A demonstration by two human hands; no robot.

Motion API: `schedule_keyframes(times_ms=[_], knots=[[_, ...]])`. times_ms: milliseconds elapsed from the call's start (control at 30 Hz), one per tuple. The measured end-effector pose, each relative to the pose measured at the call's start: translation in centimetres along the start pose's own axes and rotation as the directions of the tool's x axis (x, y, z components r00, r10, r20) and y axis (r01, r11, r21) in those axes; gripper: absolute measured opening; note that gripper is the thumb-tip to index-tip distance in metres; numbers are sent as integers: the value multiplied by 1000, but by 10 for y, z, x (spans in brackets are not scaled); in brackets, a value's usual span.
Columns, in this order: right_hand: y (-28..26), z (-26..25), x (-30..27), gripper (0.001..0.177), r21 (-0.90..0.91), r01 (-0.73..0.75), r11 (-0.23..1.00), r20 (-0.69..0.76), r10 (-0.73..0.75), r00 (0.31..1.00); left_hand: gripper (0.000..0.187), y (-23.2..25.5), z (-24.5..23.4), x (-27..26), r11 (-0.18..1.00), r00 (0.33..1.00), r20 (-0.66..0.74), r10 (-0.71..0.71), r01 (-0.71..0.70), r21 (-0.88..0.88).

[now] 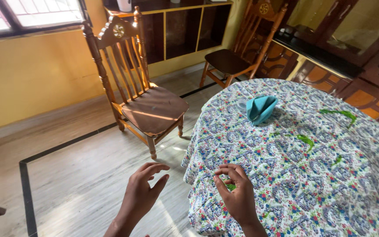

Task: The person wipes several small plastic containers with a cloth on a table, then places them one by one into a wooden cabinet. The person closes the cabinet doors at the end.

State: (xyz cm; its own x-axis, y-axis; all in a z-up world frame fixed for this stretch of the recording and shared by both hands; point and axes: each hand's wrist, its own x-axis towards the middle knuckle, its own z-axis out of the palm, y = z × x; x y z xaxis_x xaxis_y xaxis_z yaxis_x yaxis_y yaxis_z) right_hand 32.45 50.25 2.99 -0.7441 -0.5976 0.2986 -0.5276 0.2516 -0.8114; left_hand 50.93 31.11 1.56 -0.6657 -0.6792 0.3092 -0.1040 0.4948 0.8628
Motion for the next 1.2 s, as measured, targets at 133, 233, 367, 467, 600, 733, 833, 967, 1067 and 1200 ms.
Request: schedule_keyframes(times_ms=[133, 233, 367, 467, 600, 733, 833, 967, 1067, 1200], knots=[[17, -7, 18, 12, -53, -27, 998, -59, 24, 998, 26, 1, 21, 39, 998, 995, 89, 52, -49, -37], [28, 1, 42, 12, -90, -34, 995, -91, 25, 996, 26, -6, 26, 71, 994, 986, 137, 95, -87, -67], [36, 24, 77, 13, -108, -40, 993, -124, 26, 992, 25, -23, 20, 116, 995, 976, 200, 83, -69, -78], [37, 41, 106, 15, -174, -51, 983, -144, 26, 989, 26, -34, 12, 153, 985, 969, 199, 145, -123, -120], [36, 59, 138, 20, -209, -65, 976, -216, 19, 976, 24, -52, 6, 199, 987, 951, 271, 150, -128, -98], [43, 66, 163, 22, -205, -102, 973, -241, 51, 969, 25, -67, 20, 241, 975, 938, 277, 208, -176, -135], [58, 64, 182, 24, -250, -118, 961, -258, 52, 965, 24, -77, 40, 271, 964, 913, 321, 253, -212, -159], [93, 61, 215, 27, -248, -239, 939, -288, 164, 944, 26, -92, 73, 316, 972, 886, 408, 220, -166, -165], [117, 55, 249, 27, -268, -228, 936, -270, 155, 950, 25, -94, 101, 353, 985, 872, 458, 173, -146, -94], [151, 48, 288, 29, -249, -242, 938, -291, 166, 942, 25, -100, 141, 396, 973, 834, 500, 232, -200, -119]])
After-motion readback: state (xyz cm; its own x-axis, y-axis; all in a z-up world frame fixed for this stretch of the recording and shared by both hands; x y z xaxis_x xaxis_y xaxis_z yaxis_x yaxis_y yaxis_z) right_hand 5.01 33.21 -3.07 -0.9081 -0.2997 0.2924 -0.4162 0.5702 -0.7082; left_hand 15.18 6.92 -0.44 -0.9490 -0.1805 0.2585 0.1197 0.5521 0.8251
